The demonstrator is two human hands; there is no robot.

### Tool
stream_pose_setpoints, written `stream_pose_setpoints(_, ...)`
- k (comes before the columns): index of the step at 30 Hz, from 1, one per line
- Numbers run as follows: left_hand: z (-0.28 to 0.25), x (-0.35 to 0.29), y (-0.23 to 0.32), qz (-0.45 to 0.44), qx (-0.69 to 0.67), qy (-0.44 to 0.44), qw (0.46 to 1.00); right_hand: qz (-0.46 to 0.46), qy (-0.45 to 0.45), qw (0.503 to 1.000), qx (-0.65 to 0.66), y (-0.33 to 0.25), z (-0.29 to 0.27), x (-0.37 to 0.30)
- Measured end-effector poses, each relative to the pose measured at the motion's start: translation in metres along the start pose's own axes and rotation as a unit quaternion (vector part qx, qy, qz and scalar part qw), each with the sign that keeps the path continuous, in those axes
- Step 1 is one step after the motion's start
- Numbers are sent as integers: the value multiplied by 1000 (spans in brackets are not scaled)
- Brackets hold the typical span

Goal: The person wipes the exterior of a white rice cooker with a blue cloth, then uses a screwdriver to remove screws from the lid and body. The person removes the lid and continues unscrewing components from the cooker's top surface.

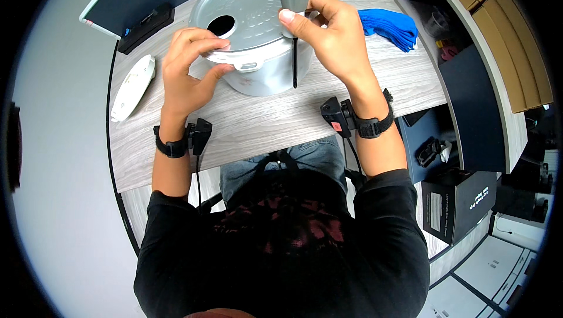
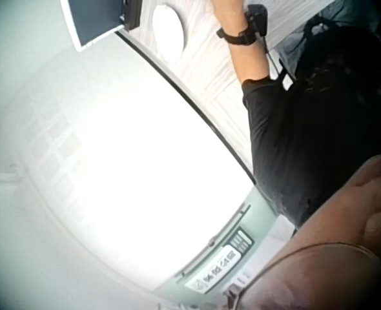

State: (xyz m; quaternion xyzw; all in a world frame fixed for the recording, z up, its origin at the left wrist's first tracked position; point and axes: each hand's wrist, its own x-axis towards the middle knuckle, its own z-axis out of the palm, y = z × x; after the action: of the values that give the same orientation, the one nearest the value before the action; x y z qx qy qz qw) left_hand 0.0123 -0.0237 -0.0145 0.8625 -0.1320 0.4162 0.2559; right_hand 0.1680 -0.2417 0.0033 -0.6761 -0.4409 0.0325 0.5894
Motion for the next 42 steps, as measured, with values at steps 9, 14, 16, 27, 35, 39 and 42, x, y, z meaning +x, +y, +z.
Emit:
stream_pose_setpoints(9,22,13,14,43,33,1,999,27,65,985,158,-17,-8,12)
stream_pose_setpoints(14,25,23,26,14,32,-43,998,-10,56,975,217,-24,4,31)
stream_pose_setpoints(16,13,31,32,-13,12,-96,995,-29,42,973,224,-29,5,37)
stream_pose_setpoints(27,20,39,24,-125,-146,-43,980,-90,73,977,181,-62,29,66)
stream_pose_setpoints(35,23,37,21,-147,-153,-15,977,-95,70,979,166,-66,32,67)
stream_pose_setpoints(39,24,37,22,-147,-156,-11,977,-95,62,978,174,-68,32,65)
stream_pose_setpoints(42,24,37,21,-135,-159,-4,978,-116,55,976,175,-67,33,68)
